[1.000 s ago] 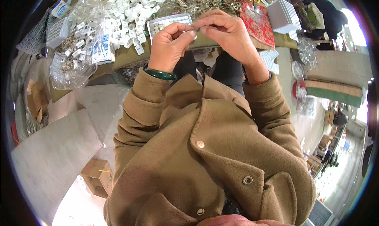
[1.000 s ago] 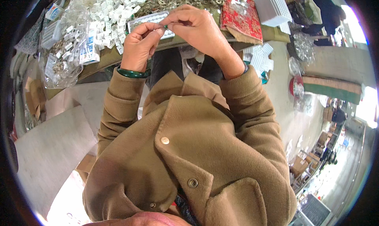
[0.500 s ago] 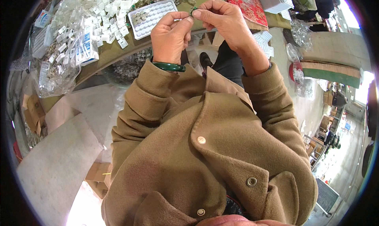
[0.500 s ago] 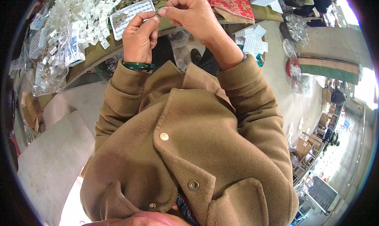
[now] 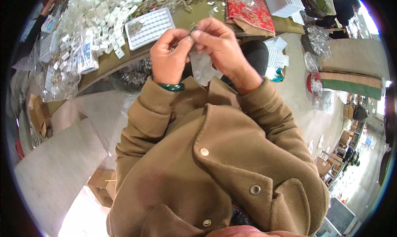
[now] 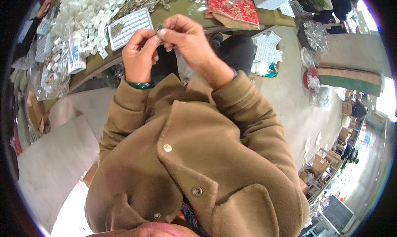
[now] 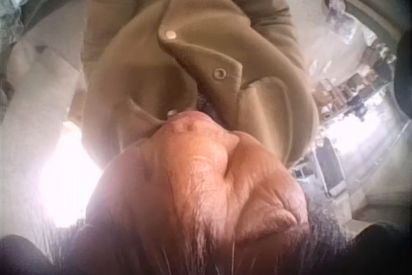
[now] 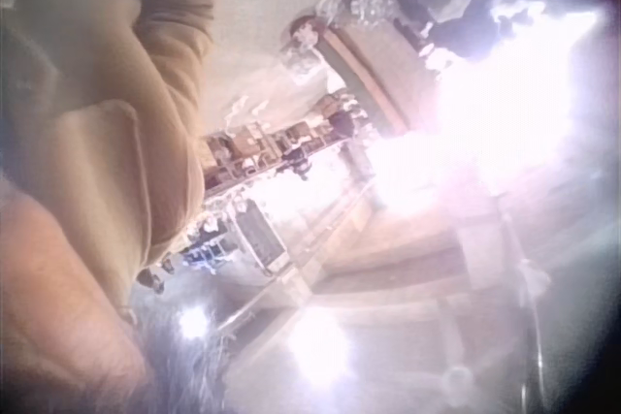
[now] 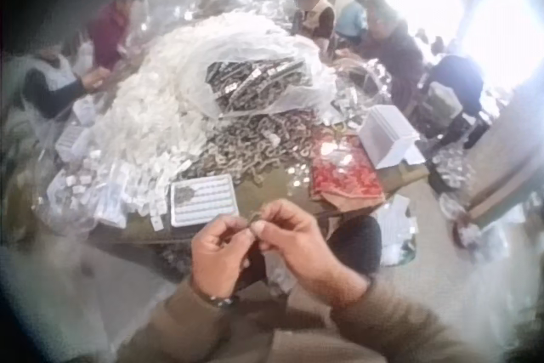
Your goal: The person assembles small white electronic components by inserting metal pieces into them and placing them into a white plastic tray. The person repeatedly picks components, inserts metal parts, and arranges them in the tray.
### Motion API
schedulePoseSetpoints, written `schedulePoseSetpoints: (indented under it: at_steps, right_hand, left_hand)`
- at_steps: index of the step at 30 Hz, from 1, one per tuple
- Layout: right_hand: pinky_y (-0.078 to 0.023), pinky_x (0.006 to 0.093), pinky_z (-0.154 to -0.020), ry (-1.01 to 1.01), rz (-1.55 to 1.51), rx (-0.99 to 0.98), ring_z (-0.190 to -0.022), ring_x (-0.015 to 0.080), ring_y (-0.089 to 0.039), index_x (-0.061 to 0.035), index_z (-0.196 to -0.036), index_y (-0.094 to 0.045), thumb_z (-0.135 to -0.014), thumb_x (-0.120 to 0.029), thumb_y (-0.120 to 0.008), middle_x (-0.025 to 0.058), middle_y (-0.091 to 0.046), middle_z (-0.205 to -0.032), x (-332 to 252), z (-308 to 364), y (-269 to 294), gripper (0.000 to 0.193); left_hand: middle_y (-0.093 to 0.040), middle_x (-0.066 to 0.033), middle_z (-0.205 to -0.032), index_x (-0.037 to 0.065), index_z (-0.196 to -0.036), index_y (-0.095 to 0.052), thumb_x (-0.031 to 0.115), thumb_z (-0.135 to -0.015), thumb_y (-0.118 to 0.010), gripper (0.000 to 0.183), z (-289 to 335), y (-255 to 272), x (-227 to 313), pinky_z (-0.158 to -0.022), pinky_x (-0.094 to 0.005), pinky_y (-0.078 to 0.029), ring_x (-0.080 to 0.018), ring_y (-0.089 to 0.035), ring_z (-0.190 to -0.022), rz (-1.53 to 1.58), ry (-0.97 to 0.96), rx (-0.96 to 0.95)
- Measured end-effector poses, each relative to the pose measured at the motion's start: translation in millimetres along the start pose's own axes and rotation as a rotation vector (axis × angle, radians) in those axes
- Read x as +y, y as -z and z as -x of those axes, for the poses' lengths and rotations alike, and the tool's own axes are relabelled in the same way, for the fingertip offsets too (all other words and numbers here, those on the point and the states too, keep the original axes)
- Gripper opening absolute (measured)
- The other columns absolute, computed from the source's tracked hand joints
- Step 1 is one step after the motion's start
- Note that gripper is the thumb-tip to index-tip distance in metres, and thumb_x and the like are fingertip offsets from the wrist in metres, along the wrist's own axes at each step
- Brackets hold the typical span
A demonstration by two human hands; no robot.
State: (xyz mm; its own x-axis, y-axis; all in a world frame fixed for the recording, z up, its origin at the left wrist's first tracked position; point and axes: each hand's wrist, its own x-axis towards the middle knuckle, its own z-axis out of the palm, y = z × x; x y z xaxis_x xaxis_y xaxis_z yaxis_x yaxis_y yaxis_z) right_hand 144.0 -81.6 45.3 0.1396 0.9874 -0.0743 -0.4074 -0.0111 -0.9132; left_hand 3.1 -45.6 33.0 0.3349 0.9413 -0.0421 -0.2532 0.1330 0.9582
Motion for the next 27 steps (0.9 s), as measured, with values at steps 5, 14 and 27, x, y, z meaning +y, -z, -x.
schedulePoseSetpoints:
  at_steps: [5, 14, 27]
  right_hand:
    - [-0.055, 0.0242, -0.06, 0.022, -0.216, -0.034, -0.07, 0.0112, -0.065, -0.0032, -0.096, -0.057, -0.089, -0.004, -0.065, 0.0033, -0.062, -0.081, 8, -5, 6, 0.011]
    - [-0.043, 0.0234, -0.057, -0.166, -0.142, -0.125, -0.066, 0.0086, -0.052, -0.006, -0.098, -0.052, -0.093, -0.006, -0.057, 0.0008, -0.055, -0.079, 14, -29, 15, 0.007]
    - [-0.039, 0.0208, -0.058, -0.217, -0.152, -0.207, -0.062, 0.0042, -0.047, -0.0074, -0.093, -0.051, -0.092, -0.006, -0.059, -0.005, -0.05, -0.071, 51, -44, -3, 0.008]
  left_hand:
    - [-0.061, 0.0025, -0.073, 0.004, -0.093, -0.065, 0.009, -0.09, -0.063, 0.006, 0, 4, -3, -0.048, -0.0174, -0.037, -0.0013, -0.047, -0.056, -0.049, 0.175, 0.022]
    - [-0.067, -0.0014, -0.084, 0.001, -0.094, -0.066, 0.006, -0.09, -0.065, 0.006, 3, 16, -10, -0.062, -0.021, -0.049, -0.0056, -0.058, -0.069, -0.21, 0.152, -0.053]
    - [-0.061, -0.0005, -0.078, 0.002, -0.09, -0.065, 0.015, -0.086, -0.071, 0.016, -12, 138, -2, -0.058, -0.0237, -0.047, -0.0073, -0.055, -0.063, -0.9, -0.038, 0.689]
